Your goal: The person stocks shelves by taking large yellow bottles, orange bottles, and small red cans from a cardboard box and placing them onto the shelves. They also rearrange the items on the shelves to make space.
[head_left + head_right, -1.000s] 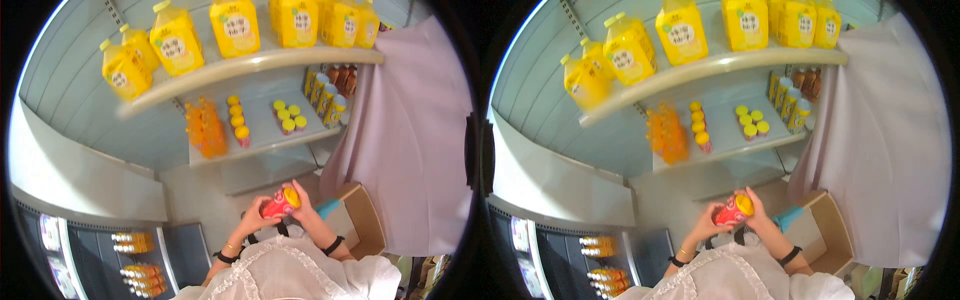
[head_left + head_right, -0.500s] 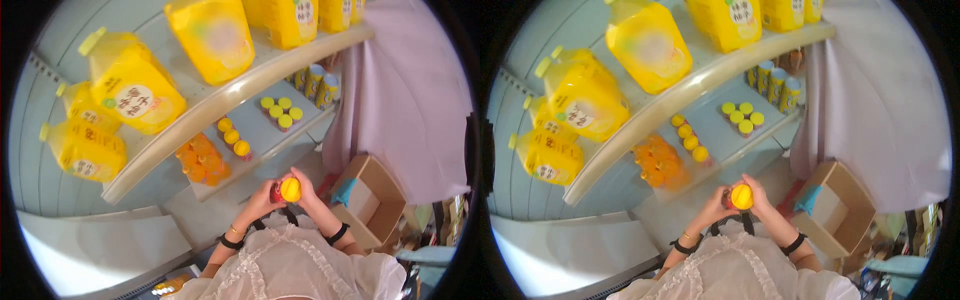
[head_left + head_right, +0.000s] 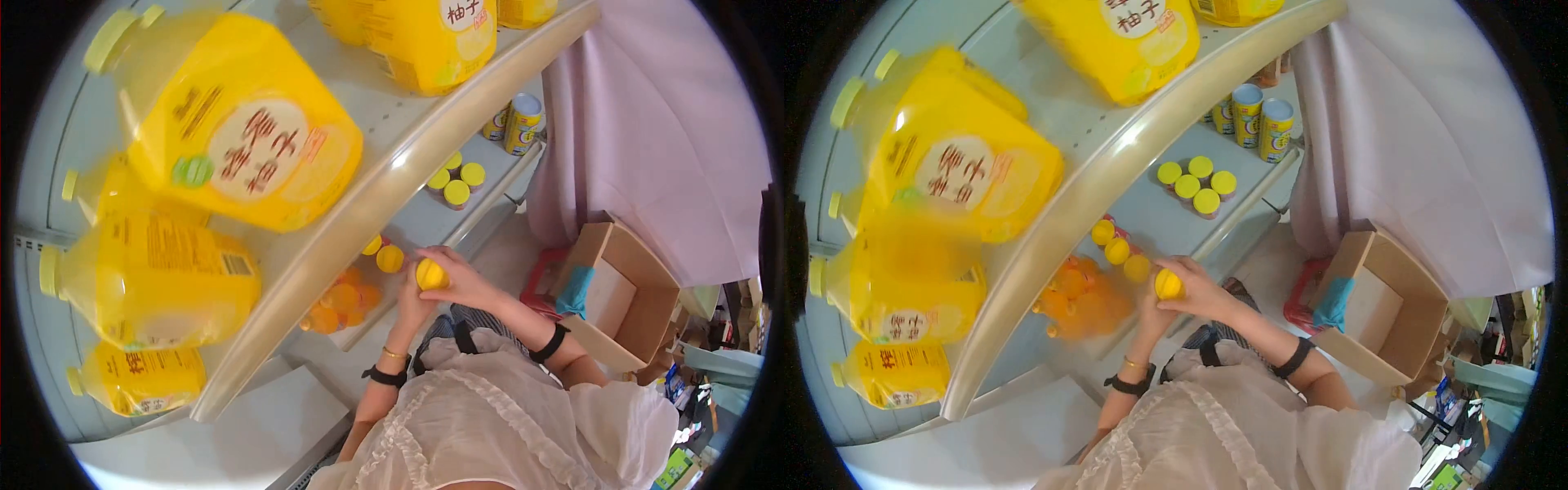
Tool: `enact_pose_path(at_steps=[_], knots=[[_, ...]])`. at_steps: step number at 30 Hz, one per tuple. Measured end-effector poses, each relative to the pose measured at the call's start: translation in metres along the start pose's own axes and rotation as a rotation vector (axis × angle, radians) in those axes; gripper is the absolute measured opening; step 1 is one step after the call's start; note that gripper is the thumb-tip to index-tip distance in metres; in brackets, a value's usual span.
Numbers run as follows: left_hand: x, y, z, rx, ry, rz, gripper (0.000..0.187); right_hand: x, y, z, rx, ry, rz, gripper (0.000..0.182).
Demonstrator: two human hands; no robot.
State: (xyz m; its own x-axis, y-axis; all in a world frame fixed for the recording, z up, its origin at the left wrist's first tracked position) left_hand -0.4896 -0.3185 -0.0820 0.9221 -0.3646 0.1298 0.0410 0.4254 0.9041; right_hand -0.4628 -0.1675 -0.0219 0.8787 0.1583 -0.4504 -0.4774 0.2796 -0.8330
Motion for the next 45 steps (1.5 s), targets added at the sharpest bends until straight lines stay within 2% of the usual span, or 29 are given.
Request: enact_pose_path(at_steps=[2, 4, 7, 9, 10, 12, 13, 16, 20, 26, 30, 32, 35, 38, 45], knots=[[-0.023, -0.011, 0.005, -0.243, 0.063, -0.042, 0.061, -0.008, 0.035, -0.005, -0.140, -0.057, -0.116, 0.071], [-0.041, -0.004, 0.008, -0.279, 0.058, -0.029, 0.063, -0.017, 0.060, -0.011, -0.139, -0.042, -0.138, 0.076], [-0.066, -0.017, 0.014, -0.305, 0.005, -0.057, 0.064, -0.032, 0.091, -0.019, -0.110, -0.034, -0.179, 0.081], [-0.080, -0.026, 0.023, -0.135, 0.010, 0.017, 0.057, -0.036, 0.109, -0.026, -0.098, -0.038, -0.211, 0.082], [-0.084, -0.025, 0.033, -0.144, -0.001, 0.026, 0.057, -0.039, 0.117, -0.029, -0.079, -0.039, -0.230, 0.081], [-0.094, -0.005, 0.059, -0.433, 0.061, 0.083, 0.051, -0.040, 0.133, -0.034, -0.071, -0.035, -0.254, 0.081], [-0.100, 0.000, 0.072, -0.443, 0.055, 0.087, 0.051, -0.042, 0.140, -0.037, -0.053, -0.059, -0.222, 0.081], [-0.114, 0.008, 0.097, -0.752, 0.354, 0.043, 0.053, -0.036, 0.169, -0.060, -0.045, -0.107, -0.227, 0.084], [-0.131, -0.002, 0.110, -0.816, 0.372, 0.101, 0.053, -0.035, 0.160, -0.058, -0.062, -0.224, -0.271, 0.086], [-0.152, -0.003, 0.108, -0.857, 0.339, 0.137, 0.054, -0.038, 0.149, -0.044, -0.056, -0.228, -0.185, 0.086], [-0.165, -0.004, 0.101, -0.878, 0.302, 0.142, 0.054, -0.043, 0.146, -0.042, -0.026, -0.249, -0.244, 0.085], [-0.168, -0.004, 0.100, -0.887, 0.285, 0.139, 0.054, -0.046, 0.139, -0.034, 0.005, -0.356, -0.281, 0.083], [-0.177, -0.002, 0.096, -0.892, 0.264, 0.135, 0.054, -0.039, 0.150, -0.050, 0.083, -0.269, -0.201, 0.083], [-0.185, -0.001, 0.094, -0.896, 0.256, 0.129, 0.055, -0.041, 0.146, -0.044, -0.010, -0.288, -0.285, 0.083], [-0.200, -0.001, 0.082, -0.901, 0.207, 0.109, 0.056, -0.036, 0.153, -0.054, 0.009, -0.252, -0.234, 0.086]])
Point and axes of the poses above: each hand's wrist, its own x-axis away from the middle knuckle, its own z-axis out of the back of the hand, y = z × x, the point moved 1 cm from there along -x, towards the middle knuckle, and after that the axes turned 14 degrees about z, right-handed, at the moved point
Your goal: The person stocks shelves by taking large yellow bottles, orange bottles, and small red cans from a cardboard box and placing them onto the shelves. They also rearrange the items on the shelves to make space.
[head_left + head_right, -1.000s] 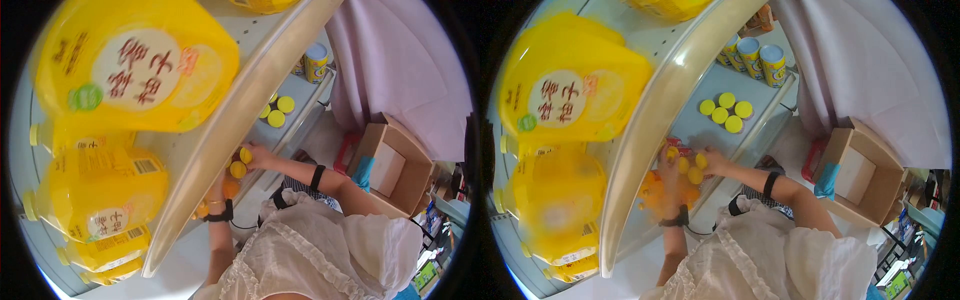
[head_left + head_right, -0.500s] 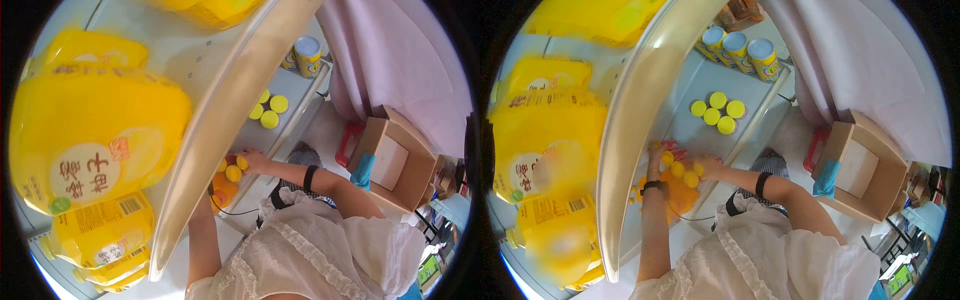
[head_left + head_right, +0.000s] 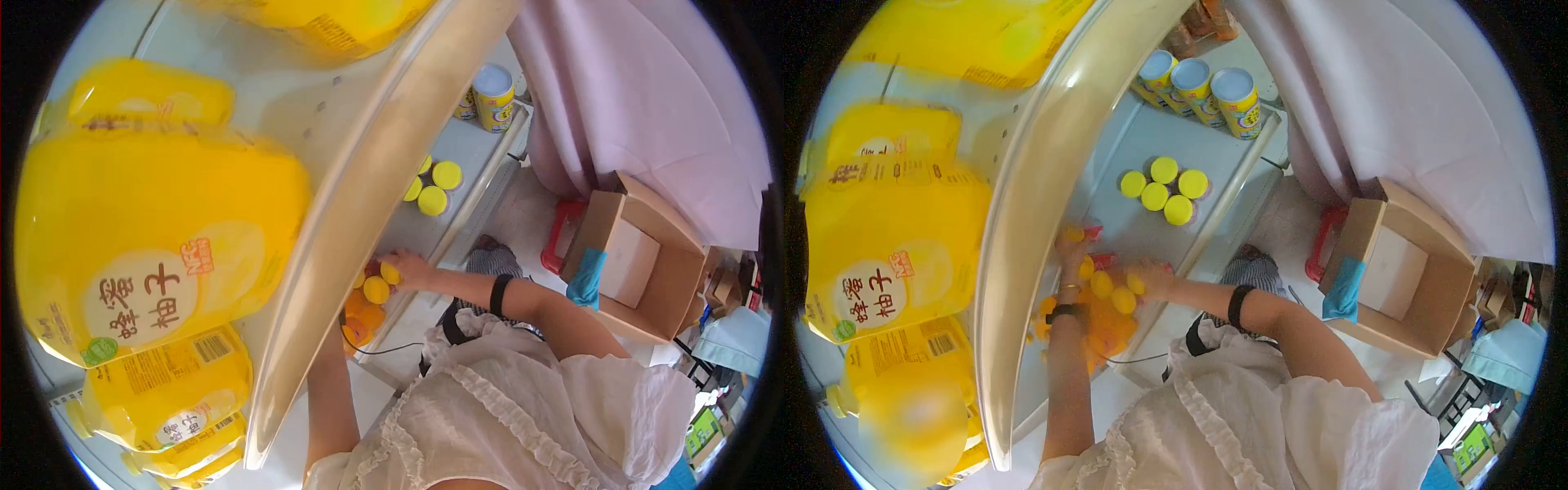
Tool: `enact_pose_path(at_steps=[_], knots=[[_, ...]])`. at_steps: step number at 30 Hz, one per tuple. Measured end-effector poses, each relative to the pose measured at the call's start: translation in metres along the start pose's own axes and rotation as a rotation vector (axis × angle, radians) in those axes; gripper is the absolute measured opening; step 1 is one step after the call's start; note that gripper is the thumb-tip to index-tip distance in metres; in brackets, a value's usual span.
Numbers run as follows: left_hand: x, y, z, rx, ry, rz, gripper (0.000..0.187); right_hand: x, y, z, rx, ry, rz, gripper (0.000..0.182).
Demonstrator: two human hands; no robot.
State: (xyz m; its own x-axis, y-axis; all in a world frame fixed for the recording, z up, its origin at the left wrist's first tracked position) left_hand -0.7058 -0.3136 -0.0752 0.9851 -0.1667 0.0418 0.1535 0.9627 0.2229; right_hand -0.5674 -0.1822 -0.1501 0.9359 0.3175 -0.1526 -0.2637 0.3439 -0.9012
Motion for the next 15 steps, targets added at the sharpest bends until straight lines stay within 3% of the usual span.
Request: enact_pose_path(at_steps=[3, 7, 9, 10, 12, 15], knots=[[-0.007, 0.009, -0.009, -0.002, -0.022, -0.027, 0.056, -0.002, -0.010, 0.005, 0.029, -0.119, -0.102, 0.091], [-0.012, 0.011, -0.024, -0.001, -0.020, -0.063, 0.056, 0.005, -0.003, 0.003, 0.010, 0.038, -0.059, 0.102], [-0.004, -0.001, -0.040, 0.071, -0.212, -0.107, 0.060, 0.007, 0.007, -0.004, -0.023, 0.083, -0.054, 0.105], [0.004, 0.011, -0.029, 0.072, -0.210, -0.108, 0.060, 0.008, 0.008, -0.006, -0.019, 0.121, -0.026, 0.106], [0.023, 0.028, -0.017, 0.156, -0.482, 0.106, 0.059, 0.010, 0.010, -0.009, -0.015, 0.159, 0.004, 0.107], [0.040, 0.028, -0.009, 0.172, -0.436, 0.063, 0.057, 0.009, 0.011, -0.010, -0.031, 0.208, 0.076, 0.106]])
Point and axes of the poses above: each hand's wrist, its own x-axis away from the middle knuckle, its own z-axis out of the back of the hand, y = z × x, the point moved 1 cm from there along -x, towards the middle knuckle, and after that the axes turned 14 degrees about z, right-handed, at the moved point
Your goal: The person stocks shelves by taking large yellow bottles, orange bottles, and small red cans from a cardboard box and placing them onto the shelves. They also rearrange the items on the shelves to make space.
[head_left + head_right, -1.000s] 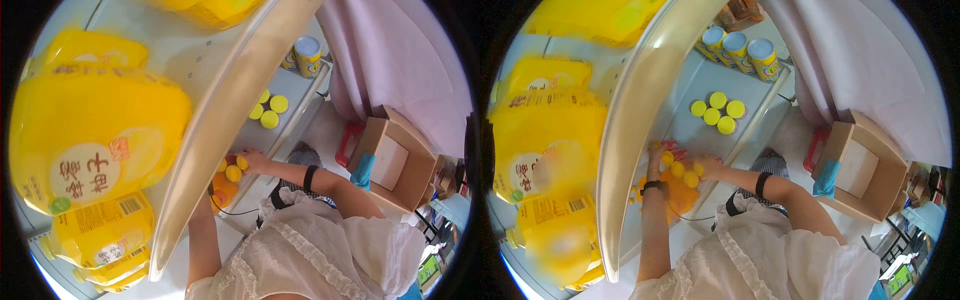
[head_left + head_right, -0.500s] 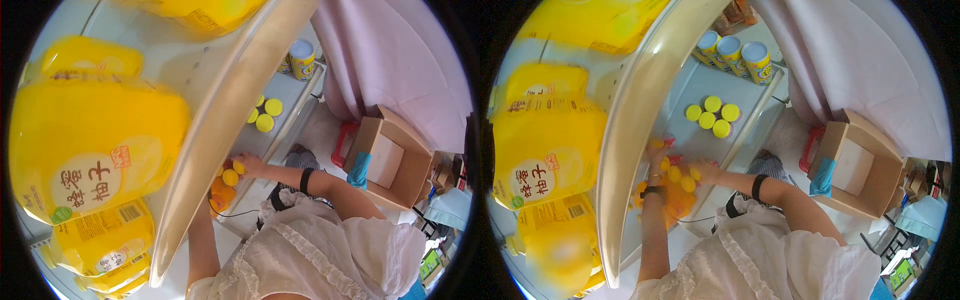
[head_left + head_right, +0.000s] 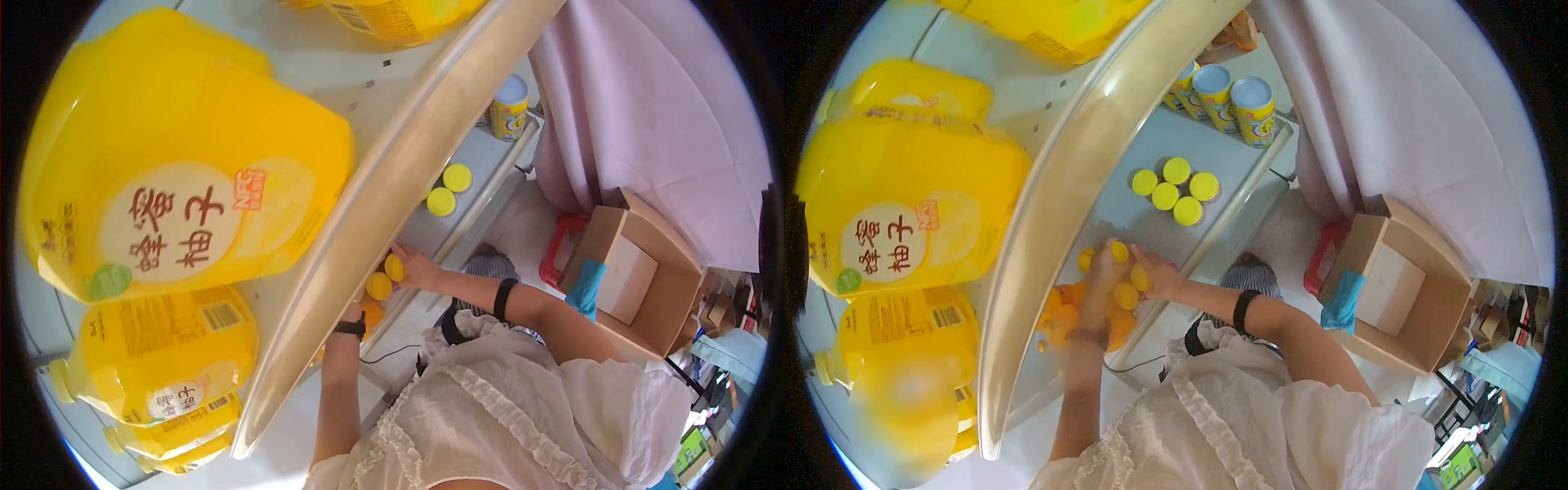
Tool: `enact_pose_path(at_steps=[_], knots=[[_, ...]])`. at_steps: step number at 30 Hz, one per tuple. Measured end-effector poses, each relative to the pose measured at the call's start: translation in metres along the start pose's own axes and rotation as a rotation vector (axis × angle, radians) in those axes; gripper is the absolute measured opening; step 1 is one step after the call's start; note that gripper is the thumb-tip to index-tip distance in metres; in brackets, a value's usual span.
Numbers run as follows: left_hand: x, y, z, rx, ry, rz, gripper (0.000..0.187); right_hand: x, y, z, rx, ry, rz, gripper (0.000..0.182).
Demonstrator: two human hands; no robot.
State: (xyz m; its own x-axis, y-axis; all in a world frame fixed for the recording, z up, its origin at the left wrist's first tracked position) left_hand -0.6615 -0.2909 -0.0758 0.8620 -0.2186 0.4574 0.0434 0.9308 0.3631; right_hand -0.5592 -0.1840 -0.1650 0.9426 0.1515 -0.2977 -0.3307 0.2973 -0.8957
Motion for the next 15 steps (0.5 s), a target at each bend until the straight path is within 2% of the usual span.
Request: enact_pose_path(at_steps=[6, 8, 12, 14, 15], knots=[[0.018, -0.023, 0.005, 0.037, 0.089, -0.064, 0.055, -0.003, -0.001, 0.003, 0.033, 0.020, 0.066, 0.101], [0.022, -0.031, 0.009, 0.046, 0.123, -0.090, 0.054, -0.005, -0.011, 0.011, -0.025, 0.046, 0.108, 0.087], [0.030, -0.043, 0.009, 0.089, 0.160, -0.142, 0.052, -0.003, 0.006, 0.001, -0.051, -0.047, 0.137, 0.074], [0.038, -0.046, 0.007, 0.120, 0.166, -0.174, 0.051, -0.004, -0.005, 0.010, -0.009, -0.172, -0.046, 0.068], [0.043, -0.048, 0.006, 0.141, 0.168, -0.197, 0.051, -0.005, -0.006, 0.010, 0.010, -0.198, -0.011, 0.068]])
Point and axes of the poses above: each hand's wrist, its own x-axis away from the middle knuckle, its own z-axis out of the back of the hand, y = z × x, the point moved 1 cm from there along -x, towards the middle knuckle, and after that the axes turned 14 degrees about z, right-handed, at the moved point
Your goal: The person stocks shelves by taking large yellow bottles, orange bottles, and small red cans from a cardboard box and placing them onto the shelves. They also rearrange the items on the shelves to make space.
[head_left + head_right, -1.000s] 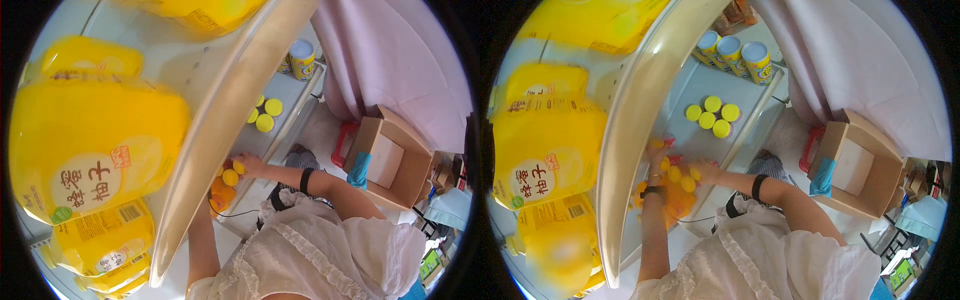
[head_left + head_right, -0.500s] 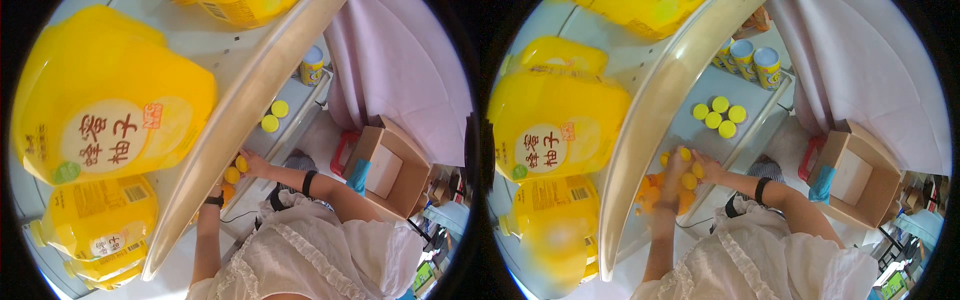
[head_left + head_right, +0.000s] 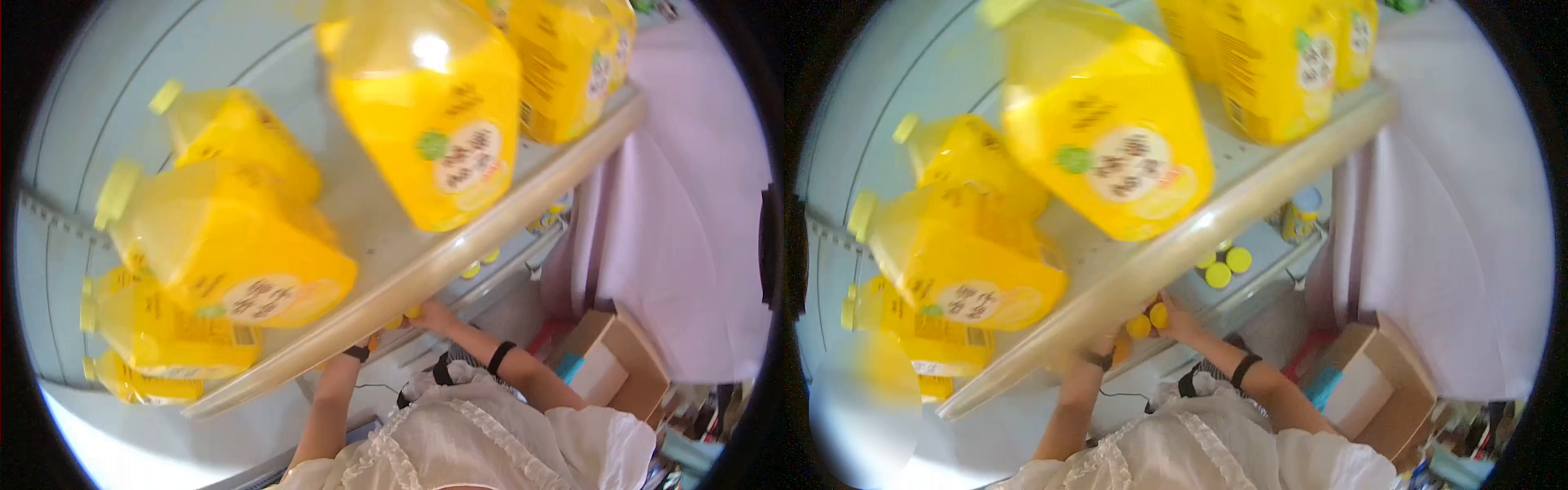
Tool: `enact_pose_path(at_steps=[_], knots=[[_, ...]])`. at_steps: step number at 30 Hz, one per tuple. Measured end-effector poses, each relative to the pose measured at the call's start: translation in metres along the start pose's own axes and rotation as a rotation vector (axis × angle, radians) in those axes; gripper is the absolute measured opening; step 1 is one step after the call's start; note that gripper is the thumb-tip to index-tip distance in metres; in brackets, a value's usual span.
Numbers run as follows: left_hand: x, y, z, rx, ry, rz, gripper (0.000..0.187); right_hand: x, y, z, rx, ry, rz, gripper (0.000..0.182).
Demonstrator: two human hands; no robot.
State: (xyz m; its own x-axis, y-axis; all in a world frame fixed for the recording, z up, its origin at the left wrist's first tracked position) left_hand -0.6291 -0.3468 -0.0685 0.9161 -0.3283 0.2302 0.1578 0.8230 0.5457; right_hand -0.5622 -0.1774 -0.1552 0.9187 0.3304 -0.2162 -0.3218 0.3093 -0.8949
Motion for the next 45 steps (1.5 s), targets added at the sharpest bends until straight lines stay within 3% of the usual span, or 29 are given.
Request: enact_pose_path(at_steps=[2, 3, 5, 6, 8, 10, 11, 13, 18, 21, 23, 24, 26, 27, 29, 31, 33, 35, 37, 39, 41, 43, 45], knots=[[0.013, -0.001, -0.001, 0.051, 0.009, -0.036, 0.050, 0.001, 0.003, -0.004, -0.117, 0.170, 0.100, 0.063], [0.020, -0.001, -0.002, 0.078, 0.015, -0.058, 0.049, 0.001, 0.012, -0.008, -0.103, 0.133, 0.133, 0.063], [0.040, 0.000, -0.005, 0.142, 0.030, -0.091, 0.049, -0.001, 0.034, -0.015, -0.016, -0.030, -0.015, 0.090], [0.049, -0.001, -0.006, 0.174, 0.039, -0.100, 0.048, -0.001, 0.033, -0.015, -0.006, -0.068, 0.020, 0.090], [0.075, -0.006, -0.007, 0.220, 0.085, -0.092, 0.048, -0.001, 0.031, -0.013, 0.047, -0.026, -0.054, 0.065], [0.110, -0.009, -0.003, 0.194, 0.294, -0.096, 0.047, -0.001, 0.027, -0.008, 0.074, -0.060, -0.047, 0.071], [0.129, -0.016, -0.002, 0.198, 0.330, -0.072, 0.047, -0.002, 0.024, -0.004, 0.096, -0.060, -0.075, 0.077], [0.169, -0.034, -0.003, 0.364, 0.160, 0.164, 0.043, -0.005, 0.008, 0.002, 0.040, -0.069, -0.032, 0.082], [0.261, -0.074, -0.012, 0.551, 0.297, 0.287, 0.041, -0.001, 0.035, -0.006, -0.332, -0.073, -0.029, 0.090], [0.305, -0.090, -0.024, 0.677, 0.317, 0.426, 0.040, 0.010, 0.016, -0.006, -0.397, 0.056, 0.002, 0.086], [0.329, -0.104, -0.042, 0.715, 0.330, 0.501, 0.040, 0.024, 0.001, -0.010, 0.210, 0.428, 0.077, 0.080], [0.336, -0.116, -0.056, 0.760, 0.333, 0.552, 0.041, 0.029, -0.017, -0.015, 0.205, 0.426, 0.088, 0.080], [0.351, -0.135, -0.082, 0.802, 0.337, 0.599, 0.042, 0.045, -0.055, -0.034, -0.048, 0.688, 0.217, 0.059], [0.356, -0.141, -0.094, 0.782, 0.292, 0.633, 0.044, 0.055, -0.052, -0.047, -0.051, 0.690, 0.219, 0.059], [0.360, -0.147, -0.112, 0.763, 0.245, 0.668, 0.047, 0.071, -0.055, -0.070, -0.049, 0.225, 0.165, 0.042], [0.360, -0.144, -0.128, 0.572, 0.069, 0.591, 0.050, 0.072, -0.084, -0.093, 0.018, -0.179, 0.113, 0.034], [0.352, -0.128, -0.121, 0.442, 0.009, 0.598, 0.055, 0.075, -0.056, -0.116, 0.058, -0.726, 0.241, 0.038], [0.343, -0.123, -0.129, 0.759, -0.065, 0.465, 0.059, 0.072, -0.047, -0.133, 0.242, -0.940, 0.379, 0.038], [0.340, -0.117, -0.125, 0.830, -0.035, 0.536, 0.059, 0.067, -0.047, -0.139, 0.200, -0.949, 0.404, 0.039], [0.342, -0.118, -0.135, 0.440, 0.268, 0.622, 0.057, 0.061, -0.054, -0.144, 0.153, -0.974, 0.433, 0.040], [0.348, -0.115, -0.139, 0.457, 0.370, 0.690, 0.055, 0.054, -0.053, -0.146, 0.139, -1.107, 0.171, 0.043], [0.357, -0.112, -0.148, 0.633, 0.418, 0.744, 0.055, 0.048, -0.047, -0.154, 0.269, -1.276, 0.272, 0.042], [0.370, -0.106, -0.159, 0.531, 0.383, 0.858, 0.054, 0.053, 0.033, -0.179, 0.120, -1.306, 0.371, 0.048]])
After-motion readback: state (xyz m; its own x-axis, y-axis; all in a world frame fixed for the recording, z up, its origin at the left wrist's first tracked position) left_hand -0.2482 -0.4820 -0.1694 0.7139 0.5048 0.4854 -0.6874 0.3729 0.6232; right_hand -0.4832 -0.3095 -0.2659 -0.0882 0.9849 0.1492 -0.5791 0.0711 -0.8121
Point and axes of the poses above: each hand's wrist, its own x-axis away from the middle knuckle, its own z-axis out of the back of the hand, y = z × x, the point moved 1 cm from there along -x, towards the middle knuckle, and after that the axes turned 14 degrees about z, right-handed, at the moved point
